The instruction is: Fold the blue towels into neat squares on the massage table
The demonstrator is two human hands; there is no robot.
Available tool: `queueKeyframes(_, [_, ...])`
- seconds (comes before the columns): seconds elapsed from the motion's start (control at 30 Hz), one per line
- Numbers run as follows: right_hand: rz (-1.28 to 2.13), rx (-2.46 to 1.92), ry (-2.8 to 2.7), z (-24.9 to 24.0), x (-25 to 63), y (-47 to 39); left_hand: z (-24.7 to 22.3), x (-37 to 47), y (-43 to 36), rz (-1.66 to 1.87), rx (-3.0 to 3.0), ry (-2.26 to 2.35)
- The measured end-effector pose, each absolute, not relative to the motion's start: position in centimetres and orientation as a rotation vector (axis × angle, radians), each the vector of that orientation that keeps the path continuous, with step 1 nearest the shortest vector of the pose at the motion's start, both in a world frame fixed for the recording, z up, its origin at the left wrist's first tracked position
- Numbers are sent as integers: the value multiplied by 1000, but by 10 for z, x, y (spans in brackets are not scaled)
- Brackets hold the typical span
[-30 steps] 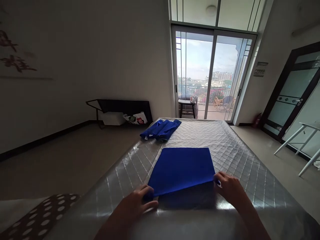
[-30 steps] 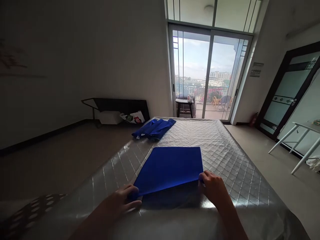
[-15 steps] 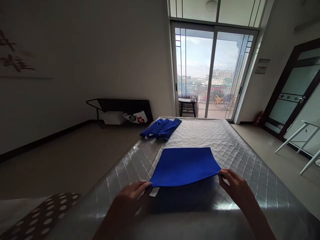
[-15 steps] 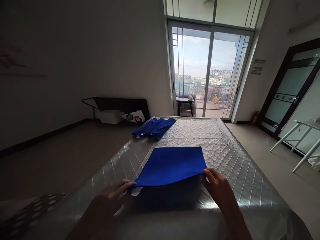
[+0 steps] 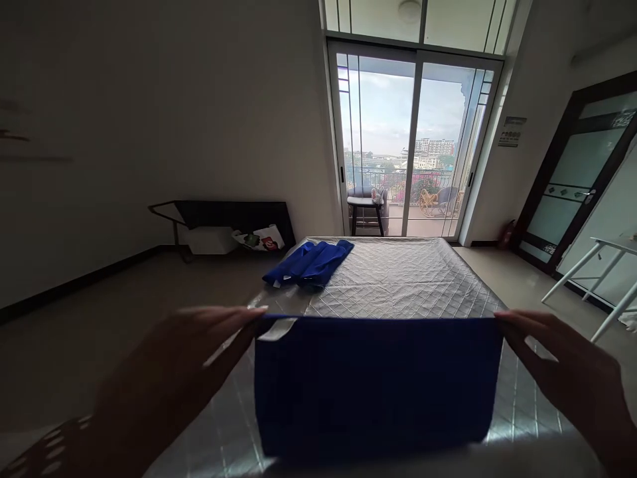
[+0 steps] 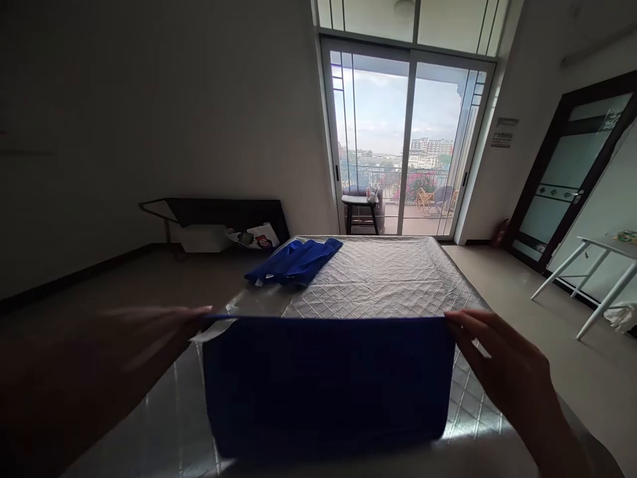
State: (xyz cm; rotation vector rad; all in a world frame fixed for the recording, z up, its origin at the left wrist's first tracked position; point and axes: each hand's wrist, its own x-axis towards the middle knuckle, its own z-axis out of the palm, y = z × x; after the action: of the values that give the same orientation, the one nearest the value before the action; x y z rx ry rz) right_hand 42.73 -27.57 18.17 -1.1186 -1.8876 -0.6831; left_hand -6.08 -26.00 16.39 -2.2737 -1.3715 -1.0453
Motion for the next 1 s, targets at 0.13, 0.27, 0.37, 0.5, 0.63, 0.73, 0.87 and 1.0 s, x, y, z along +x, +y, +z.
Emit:
queueKeyframes(0.13, [-412, -1041, -2009, 195, 435, -197, 195, -26, -168, -1019, -2338, -1316])
queueKeyframes(0.27, [-255, -1182, -2103, 200, 444, -97, 199, 1, -70, -781, -2557, -1357])
queueKeyframes(0.37, [-317, -1329, -2067, 219, 450, -36, 215, 20, -15, -694, -2487, -1305])
queueKeyframes(0.5, [-452, -1432, -1909, 249, 456, 8, 239, 40, 29, -805, -2282, -1260])
queueKeyframes(0.63, [-433, -1455, -1900, 228, 460, 28, 211, 56, 52, -841, -2223, -1363])
queueKeyframes(0.73, [-355, -1524, -1921, 170, 460, 38, 151, 73, 59, -760, -2299, -1400])
queueKeyframes(0.87, [-235, -1642, -1951, 78, 465, 45, 60, 95, 65, -605, -2413, -1432])
queueKeyframes(1.0, [-130, -1687, -1977, 21, 483, 47, 5, 103, 74, -554, -2475, -1462])
